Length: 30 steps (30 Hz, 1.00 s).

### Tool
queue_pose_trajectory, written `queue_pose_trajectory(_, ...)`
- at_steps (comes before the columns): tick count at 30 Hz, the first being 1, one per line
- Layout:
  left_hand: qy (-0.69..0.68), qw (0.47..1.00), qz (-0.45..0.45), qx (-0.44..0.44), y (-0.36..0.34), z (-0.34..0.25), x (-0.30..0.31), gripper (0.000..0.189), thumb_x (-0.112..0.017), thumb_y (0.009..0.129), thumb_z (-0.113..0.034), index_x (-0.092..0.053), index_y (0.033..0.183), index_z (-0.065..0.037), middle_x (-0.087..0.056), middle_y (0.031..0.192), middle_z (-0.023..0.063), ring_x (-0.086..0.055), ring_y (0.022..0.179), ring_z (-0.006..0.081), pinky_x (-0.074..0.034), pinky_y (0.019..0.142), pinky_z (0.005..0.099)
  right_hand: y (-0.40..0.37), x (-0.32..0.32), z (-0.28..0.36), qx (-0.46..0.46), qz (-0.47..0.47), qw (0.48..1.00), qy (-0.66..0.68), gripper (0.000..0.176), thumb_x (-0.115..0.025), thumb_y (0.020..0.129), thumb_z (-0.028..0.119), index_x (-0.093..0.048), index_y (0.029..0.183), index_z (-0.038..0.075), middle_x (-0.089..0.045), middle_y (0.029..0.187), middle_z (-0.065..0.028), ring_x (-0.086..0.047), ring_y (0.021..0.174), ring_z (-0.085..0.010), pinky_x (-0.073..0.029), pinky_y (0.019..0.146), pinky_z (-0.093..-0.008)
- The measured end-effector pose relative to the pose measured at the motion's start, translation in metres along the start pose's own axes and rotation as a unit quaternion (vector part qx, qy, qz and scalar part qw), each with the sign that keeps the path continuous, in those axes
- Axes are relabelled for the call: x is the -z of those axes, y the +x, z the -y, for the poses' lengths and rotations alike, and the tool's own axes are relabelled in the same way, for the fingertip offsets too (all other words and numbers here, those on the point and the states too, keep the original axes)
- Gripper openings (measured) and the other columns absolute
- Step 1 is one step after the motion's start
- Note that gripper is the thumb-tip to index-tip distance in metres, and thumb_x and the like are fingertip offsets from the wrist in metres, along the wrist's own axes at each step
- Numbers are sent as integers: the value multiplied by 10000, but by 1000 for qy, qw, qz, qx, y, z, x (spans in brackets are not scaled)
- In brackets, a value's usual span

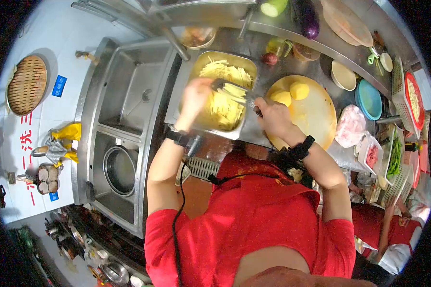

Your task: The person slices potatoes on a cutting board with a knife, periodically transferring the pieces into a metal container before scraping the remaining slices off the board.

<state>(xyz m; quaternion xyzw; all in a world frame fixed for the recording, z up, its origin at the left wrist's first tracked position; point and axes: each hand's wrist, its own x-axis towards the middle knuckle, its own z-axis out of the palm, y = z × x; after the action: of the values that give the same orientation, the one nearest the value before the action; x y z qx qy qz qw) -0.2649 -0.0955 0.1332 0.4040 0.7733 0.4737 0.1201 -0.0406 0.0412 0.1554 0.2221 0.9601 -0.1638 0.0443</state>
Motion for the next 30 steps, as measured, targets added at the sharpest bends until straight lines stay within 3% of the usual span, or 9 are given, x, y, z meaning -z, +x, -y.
queue_pose_trajectory(3, 55, 949, 139, -278, -5, -35, -18, 175, -584, 777, -68, -637, 943, -49, -631, 992, 96, -583, 948, 255, -456, 840, 345, 5, -5, 8, 83, -92, 991, -54, 243, -563, 701, 105, -486, 930, 78, -620, 728, -155, -629, 676, -295, -483, 576, -415)
queue_pose_trajectory(6, 191, 896, 156, -370, -19, -36, -35, 145, -603, 752, -132, -640, 886, -90, -614, 1033, 56, -542, 1012, 222, -441, 836, 354, 7, 4, 20, 127, -117, 984, -35, 272, -582, 670, 87, -502, 929, 81, -610, 745, -152, -625, 688, -293, -486, 582, -416)
queue_pose_trajectory(11, 210, 899, 84, -374, 3, 25, -29, 154, -589, 745, -129, -647, 883, -96, -622, 1018, 38, -539, 1013, 227, -421, 860, 358, -14, 15, 17, 90, -114, 988, -44, 248, -596, 646, 97, -526, 883, 85, -584, 723, -130, -601, 654, -298, -471, 576, -403)
queue_pose_trajectory(13, 318, 905, 100, -265, 13, 58, -21, 173, -589, 728, -108, -658, 886, -96, -629, 1013, 43, -546, 1001, 242, -421, 864, 366, -30, 20, 8, 83, -96, 991, -46, 260, -605, 640, 100, -532, 889, 85, -591, 725, -128, -604, 657, -288, -472, 572, -396)
queue_pose_trajectory(15, 371, 885, 37, -279, 17, 82, -11, 151, -598, 710, -97, -656, 848, -81, -635, 983, 64, -558, 973, 258, -434, 845, 367, -52, 23, -7, 51, -144, 988, -8, 292, -614, 642, 94, -550, 927, 88, -602, 730, -121, -607, 665, -281, -476, 573, -387)
queue_pose_trajectory(19, 289, 928, -10, -234, 14, 36, -20, 151, -586, 742, -83, -648, 878, -60, -636, 962, 95, -571, 935, 275, -443, 837, 376, -110, 8, -56, -90, -205, 972, 72, 412, -613, 670, 129, -521, 1070, 91, -624, 772, -162, -607, 689, -334, -488, 634, -420)
queue_pose_trajectory(22, 138, 960, 87, -226, -3, -20, -55, 152, -572, 782, -92, -633, 912, -43, -628, 972, 120, -577, 928, 287, -456, 819, 371, -150, 13, -68, -286, -163, 932, 151, 404, -587, 709, 120, -496, 1099, 71, -604, 724, -198, -603, 711, -376, -476, 633, -434)
queue_pose_trajectory(27, 44, 915, 313, -250, -64, -65, -146, 205, -578, 788, -105, -608, 981, -44, -594, 1034, 129, -578, 933, 285, -463, 808, 366, -206, -35, -105, -290, -199, 925, 142, 358, -557, 774, 145, -477, 1118, 92, -605, 743, -220, -595, 729, -400, -470, 649, -470)
queue_pose_trajectory(30, 21, 905, 291, -310, -99, -56, -200, 228, -584, 777, -109, -597, 999, -59, -549, 1083, 115, -540, 992, 306, -455, 821, 385, -217, -46, -100, -276, -146, 944, 104, 317, -561, 788, 166, -483, 1090, 107, -607, 742, -202, -596, 715, -386, -469, 636, -479)
